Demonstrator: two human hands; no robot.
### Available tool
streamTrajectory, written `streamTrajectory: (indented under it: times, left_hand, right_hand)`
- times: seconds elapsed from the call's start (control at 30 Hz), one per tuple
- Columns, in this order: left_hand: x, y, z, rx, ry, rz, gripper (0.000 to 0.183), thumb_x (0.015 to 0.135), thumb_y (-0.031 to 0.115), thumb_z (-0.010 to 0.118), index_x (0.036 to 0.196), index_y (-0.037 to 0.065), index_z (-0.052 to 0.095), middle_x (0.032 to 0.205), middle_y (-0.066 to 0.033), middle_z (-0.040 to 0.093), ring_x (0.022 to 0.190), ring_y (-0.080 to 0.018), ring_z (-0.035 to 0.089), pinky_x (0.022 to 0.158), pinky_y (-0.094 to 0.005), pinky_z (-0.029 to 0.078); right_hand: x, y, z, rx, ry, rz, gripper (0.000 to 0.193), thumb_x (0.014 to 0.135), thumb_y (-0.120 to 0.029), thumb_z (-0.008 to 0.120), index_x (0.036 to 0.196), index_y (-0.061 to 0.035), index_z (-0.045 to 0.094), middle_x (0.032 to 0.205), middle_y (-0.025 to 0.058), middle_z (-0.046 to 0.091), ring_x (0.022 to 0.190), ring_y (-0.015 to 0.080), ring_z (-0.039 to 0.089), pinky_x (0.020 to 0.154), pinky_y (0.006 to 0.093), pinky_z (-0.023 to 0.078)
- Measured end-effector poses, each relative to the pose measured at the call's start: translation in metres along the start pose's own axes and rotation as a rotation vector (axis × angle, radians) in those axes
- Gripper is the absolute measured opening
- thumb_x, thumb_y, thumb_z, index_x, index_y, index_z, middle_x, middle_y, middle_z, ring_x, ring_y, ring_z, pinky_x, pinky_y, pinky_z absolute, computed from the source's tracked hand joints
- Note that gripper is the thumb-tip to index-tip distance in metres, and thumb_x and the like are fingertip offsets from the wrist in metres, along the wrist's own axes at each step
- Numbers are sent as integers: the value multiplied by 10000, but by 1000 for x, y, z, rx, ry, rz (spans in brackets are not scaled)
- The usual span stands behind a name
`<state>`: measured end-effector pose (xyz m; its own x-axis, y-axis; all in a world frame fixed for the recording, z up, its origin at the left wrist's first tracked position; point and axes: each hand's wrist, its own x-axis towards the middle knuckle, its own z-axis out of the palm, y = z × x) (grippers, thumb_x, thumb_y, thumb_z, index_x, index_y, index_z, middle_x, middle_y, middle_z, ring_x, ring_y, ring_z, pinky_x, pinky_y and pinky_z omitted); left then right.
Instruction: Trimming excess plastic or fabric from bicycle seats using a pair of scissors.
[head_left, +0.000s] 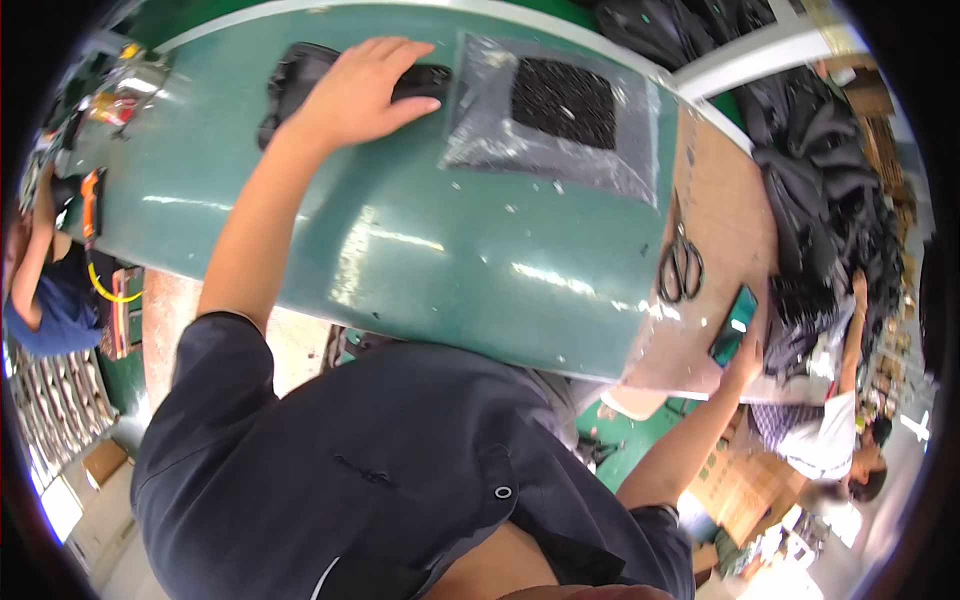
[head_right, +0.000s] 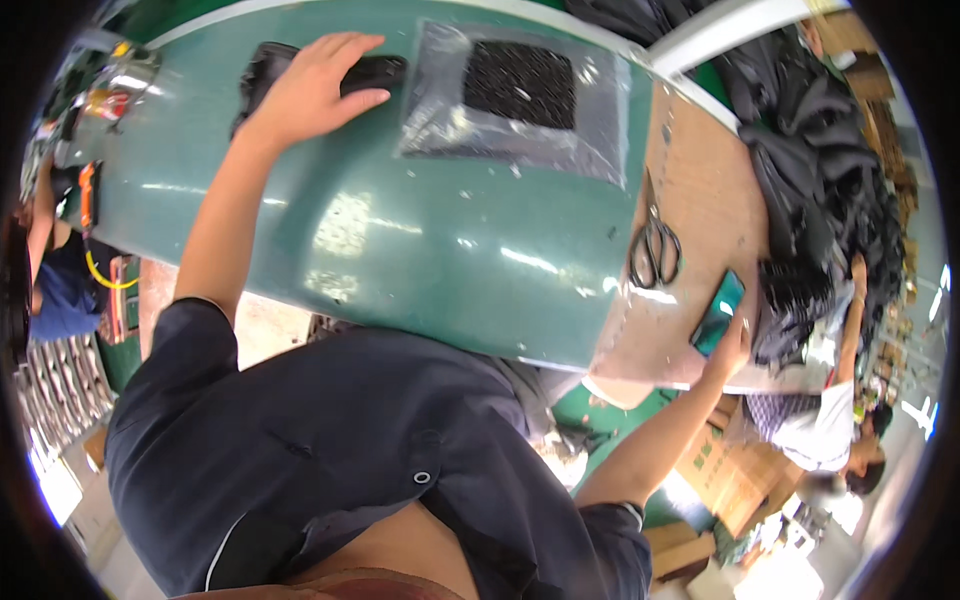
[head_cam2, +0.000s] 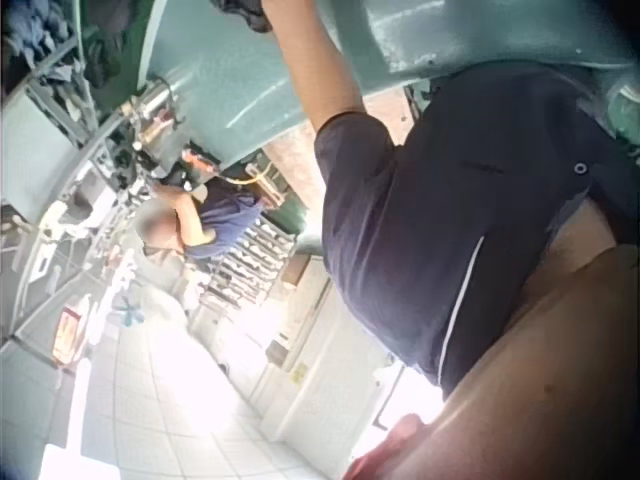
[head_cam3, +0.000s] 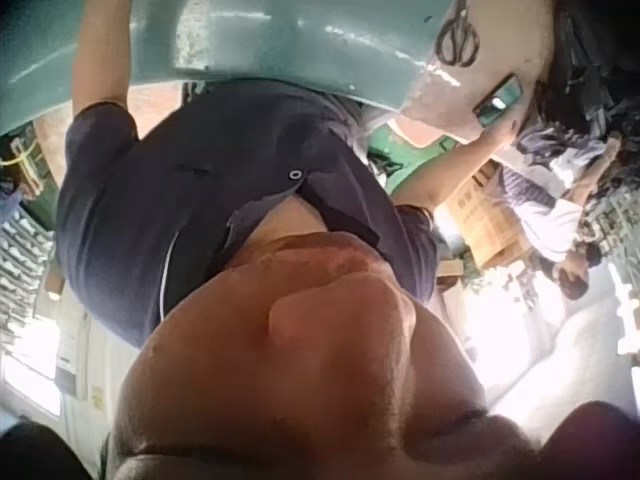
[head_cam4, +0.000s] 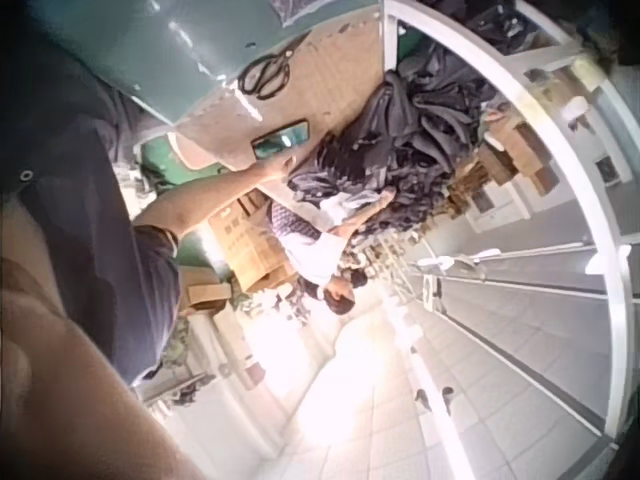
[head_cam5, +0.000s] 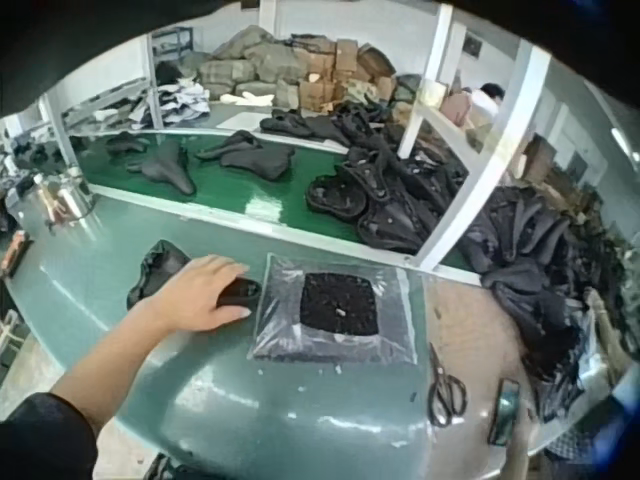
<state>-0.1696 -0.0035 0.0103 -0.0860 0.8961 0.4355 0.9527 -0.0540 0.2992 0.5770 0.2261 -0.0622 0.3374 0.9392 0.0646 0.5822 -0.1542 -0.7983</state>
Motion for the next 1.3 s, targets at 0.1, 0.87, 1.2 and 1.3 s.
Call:
streamTrajectory:
  times: [0.1, 0.87, 1.2, 1.3]
  left_hand:
    - [23, -9, 42, -41, -94, 67, 593, 918, 422, 756, 1371, 69, 607, 1188, -185, 676, 1139, -397, 631, 979, -458, 516]
    - [38, 16, 30, 10, -195, -81, 466, 886, 395, 772, 1124, 2, 694, 1009, -227, 662, 997, -434, 638, 878, -494, 518]
    - [34, 24, 20, 121, -281, -137, 513, 868, 421, 772, 1181, 23, 686, 1075, -218, 684, 1068, -435, 640, 936, -514, 498]
    - [5, -21, 19, 346, -245, -35, 538, 891, 426, 765, 1288, 79, 656, 1115, -133, 699, 1092, -362, 649, 924, -491, 515]
  right_hand:
    - [26, 27, -9, 162, 47, 140, 456, 963, -393, 701, 1146, 19, 768, 1023, 109, 755, 940, 172, 647, 861, 341, 499]
    - [8, -9, 0, -153, -72, 6, 300, 924, -314, 798, 968, -19, 770, 893, -3, 697, 837, 93, 577, 809, 268, 480]
    - [3, -4, -7, -242, 73, 41, 550, 903, -513, 731, 1047, 12, 803, 909, 84, 766, 869, 200, 673, 836, 354, 511]
    - [1, -12, -9, -703, 327, -272, 488, 849, -537, 771, 959, -65, 826, 981, 207, 779, 938, 357, 739, 841, 481, 589]
